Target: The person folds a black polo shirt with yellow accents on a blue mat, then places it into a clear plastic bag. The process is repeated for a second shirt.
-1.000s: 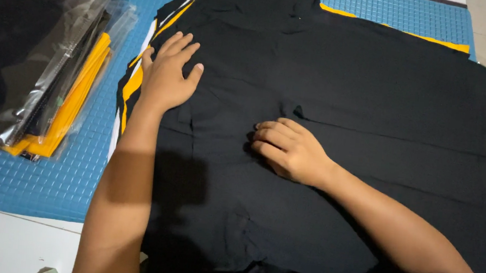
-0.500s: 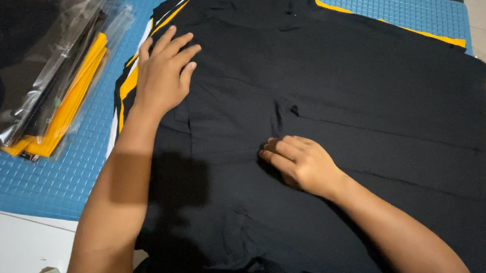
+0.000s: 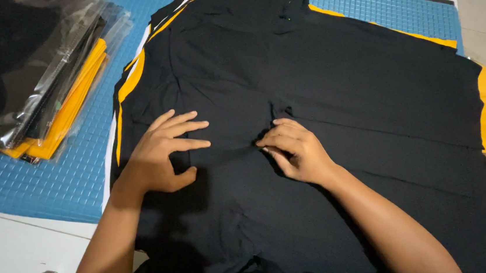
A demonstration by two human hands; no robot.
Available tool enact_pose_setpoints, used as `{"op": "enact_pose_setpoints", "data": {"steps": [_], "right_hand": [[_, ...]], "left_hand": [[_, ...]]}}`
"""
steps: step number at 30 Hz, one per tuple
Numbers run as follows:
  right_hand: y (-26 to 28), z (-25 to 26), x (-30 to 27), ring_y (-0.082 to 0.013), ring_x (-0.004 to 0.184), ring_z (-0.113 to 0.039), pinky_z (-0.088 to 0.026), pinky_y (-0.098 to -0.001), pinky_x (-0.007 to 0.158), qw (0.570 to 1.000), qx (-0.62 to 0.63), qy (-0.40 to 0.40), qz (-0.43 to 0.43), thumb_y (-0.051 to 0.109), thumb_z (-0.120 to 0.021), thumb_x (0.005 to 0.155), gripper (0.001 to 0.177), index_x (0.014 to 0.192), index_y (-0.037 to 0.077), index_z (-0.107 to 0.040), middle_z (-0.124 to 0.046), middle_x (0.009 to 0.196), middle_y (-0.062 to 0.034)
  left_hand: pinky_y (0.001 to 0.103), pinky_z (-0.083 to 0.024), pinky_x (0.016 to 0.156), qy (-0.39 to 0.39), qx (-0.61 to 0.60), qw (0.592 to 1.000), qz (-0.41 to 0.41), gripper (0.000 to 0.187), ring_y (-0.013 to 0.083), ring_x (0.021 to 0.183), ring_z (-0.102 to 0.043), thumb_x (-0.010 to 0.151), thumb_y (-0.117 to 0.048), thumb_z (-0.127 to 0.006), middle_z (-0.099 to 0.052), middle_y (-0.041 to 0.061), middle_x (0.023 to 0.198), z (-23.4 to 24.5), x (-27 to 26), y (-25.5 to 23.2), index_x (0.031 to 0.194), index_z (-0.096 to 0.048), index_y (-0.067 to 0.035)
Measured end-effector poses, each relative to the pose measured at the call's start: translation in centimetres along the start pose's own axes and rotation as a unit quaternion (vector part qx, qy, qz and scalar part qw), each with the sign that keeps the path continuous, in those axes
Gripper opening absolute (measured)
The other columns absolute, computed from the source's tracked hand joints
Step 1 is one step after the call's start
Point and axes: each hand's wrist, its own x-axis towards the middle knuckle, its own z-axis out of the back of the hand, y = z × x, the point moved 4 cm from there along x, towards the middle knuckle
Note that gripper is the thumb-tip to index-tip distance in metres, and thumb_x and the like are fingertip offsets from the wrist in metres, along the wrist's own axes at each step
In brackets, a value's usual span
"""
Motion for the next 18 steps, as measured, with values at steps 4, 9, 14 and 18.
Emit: {"op": "enact_pose_setpoints", "data": {"steps": [4,9,14,18], "right_hand": [[0.1,0.4,0.4,-0.0338,0.088,-0.075,-0.054,-0.0501,0.099,0.999,0.032,-0.002,-0.033,-0.002,-0.069,0.091,0.014,0.101,0.002,-0.077,-0.076,0.090,-0.0146],[-0.1,0.4,0.5,-0.0366,0.088,-0.075,-0.057,-0.0526,0.096,0.997,0.043,0.001,-0.062,-0.002,-0.069,0.092,0.014,0.103,0.001,-0.077,-0.076,0.091,-0.0175],[-0.4,0.9,1.5,-0.0374,0.085,-0.075,-0.059,-0.0514,0.086,0.996,0.054,-0.025,-0.059,0.000,-0.070,0.093,0.013,0.103,0.003,-0.077,-0.076,0.090,-0.0170],[-2.3,2.1,3.3,-0.0361,0.088,-0.075,-0.059,-0.0470,0.083,0.992,0.032,-0.096,-0.071,0.005,-0.071,0.094,0.014,0.107,0.005,-0.077,-0.076,0.093,-0.0144]], "left_hand": [[0.055,-0.017,0.127,0.038,-0.022,0.999,0.013,0.051,0.0326,0.145,-0.048,0.057,-0.025,-0.079,-0.067,0.004,0.142,0.7,0.4,-0.4,0.108,-0.082,-0.022],[0.050,-0.022,0.127,0.029,-0.043,0.998,0.045,0.023,0.0282,0.141,-0.053,0.072,-0.010,-0.074,-0.073,0.003,0.133,0.3,0.5,0.7,0.092,-0.084,-0.016],[0.053,-0.027,0.124,-0.013,-0.084,0.996,0.032,0.011,0.0282,0.132,-0.061,0.091,-0.017,-0.068,-0.078,0.004,0.117,0.6,1.3,0.9,0.095,-0.077,-0.012],[0.049,-0.048,0.102,-0.099,-0.119,0.985,0.080,0.018,0.0287,0.105,-0.071,0.104,-0.023,-0.061,-0.074,0.012,0.099,1.5,3.6,2.3,0.113,-0.071,-0.010]]}}
